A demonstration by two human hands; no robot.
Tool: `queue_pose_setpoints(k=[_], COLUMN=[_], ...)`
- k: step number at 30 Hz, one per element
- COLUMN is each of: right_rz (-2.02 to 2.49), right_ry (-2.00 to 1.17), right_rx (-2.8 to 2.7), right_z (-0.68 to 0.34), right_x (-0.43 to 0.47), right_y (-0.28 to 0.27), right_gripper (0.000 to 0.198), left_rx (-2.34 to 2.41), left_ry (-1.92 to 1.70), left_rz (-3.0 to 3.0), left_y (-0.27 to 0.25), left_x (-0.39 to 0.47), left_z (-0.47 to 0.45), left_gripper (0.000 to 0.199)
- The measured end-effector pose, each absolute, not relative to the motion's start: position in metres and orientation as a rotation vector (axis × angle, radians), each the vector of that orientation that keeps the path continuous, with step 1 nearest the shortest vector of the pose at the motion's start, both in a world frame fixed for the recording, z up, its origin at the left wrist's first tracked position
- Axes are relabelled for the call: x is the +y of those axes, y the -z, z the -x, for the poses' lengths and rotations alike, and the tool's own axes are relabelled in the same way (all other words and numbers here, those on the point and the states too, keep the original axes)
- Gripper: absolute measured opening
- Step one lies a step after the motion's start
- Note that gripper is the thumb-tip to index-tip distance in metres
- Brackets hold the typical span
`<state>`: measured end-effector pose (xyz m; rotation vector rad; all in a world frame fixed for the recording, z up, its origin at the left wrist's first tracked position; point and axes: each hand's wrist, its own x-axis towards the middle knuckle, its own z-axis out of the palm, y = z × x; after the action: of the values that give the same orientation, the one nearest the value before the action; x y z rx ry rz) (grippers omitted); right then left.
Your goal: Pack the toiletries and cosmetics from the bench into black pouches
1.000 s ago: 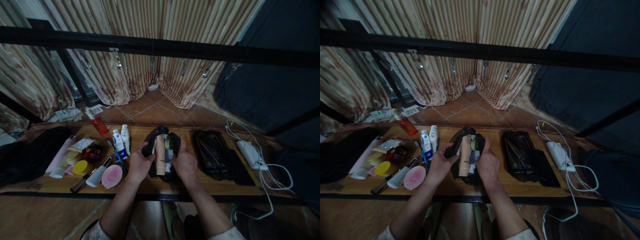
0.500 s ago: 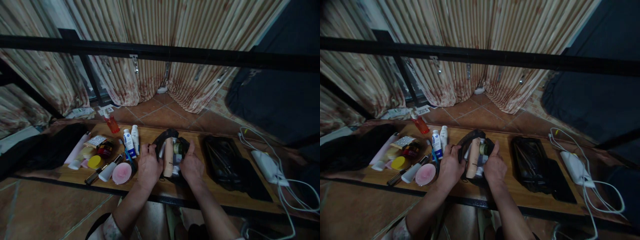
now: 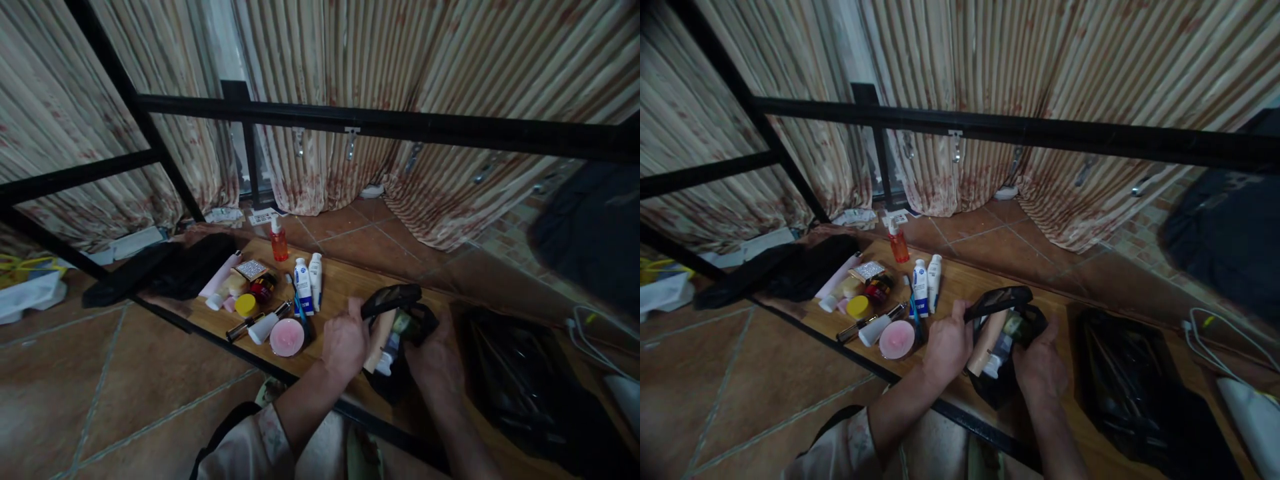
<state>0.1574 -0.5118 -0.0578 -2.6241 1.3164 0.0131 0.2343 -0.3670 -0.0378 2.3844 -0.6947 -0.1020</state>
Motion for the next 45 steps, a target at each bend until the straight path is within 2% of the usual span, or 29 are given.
queue_pose_setpoints(k=[14,20,23,27,33,42,45], right_rz=[2.594,2.567,2.566,2.613,2.5,1.595,1.559], right_ry=[-0.107,-0.227,-0.185,-0.058,0.263,0.878,0.857], right_rx=[1.327,1.29,1.298,1.248,1.23,1.099,0.954], right_z=[-0.164,-0.157,-0.154,-0.153,-0.149,-0.153,-0.154], right_x=[-0.518,-0.534,-0.545,-0.555,-0.559,-0.544,-0.549], right_y=[0.069,0.062,0.065,0.07,0.055,0.024,0.035], right_gripper=[0.068,0.047,0.044,0.048,0.053,0.048,0.045], left_rx=[-0.756,-0.751,-0.757,-0.776,-0.681,-0.699,-0.653], left_ry=[0.113,0.106,0.103,0.072,0.065,0.154,0.241], left_rz=[-2.203,-2.155,-2.123,-2.046,-1.96,-2.071,-2.124], left_y=[0.035,0.033,0.032,0.032,0.029,0.025,0.025], left_x=[-0.363,-0.36,-0.359,-0.358,-0.357,-0.355,-0.357], left_z=[-0.226,-0.227,-0.228,-0.229,-0.236,-0.233,-0.232], left_gripper=[0.027,0.031,0.035,0.039,0.034,0.031,0.032])
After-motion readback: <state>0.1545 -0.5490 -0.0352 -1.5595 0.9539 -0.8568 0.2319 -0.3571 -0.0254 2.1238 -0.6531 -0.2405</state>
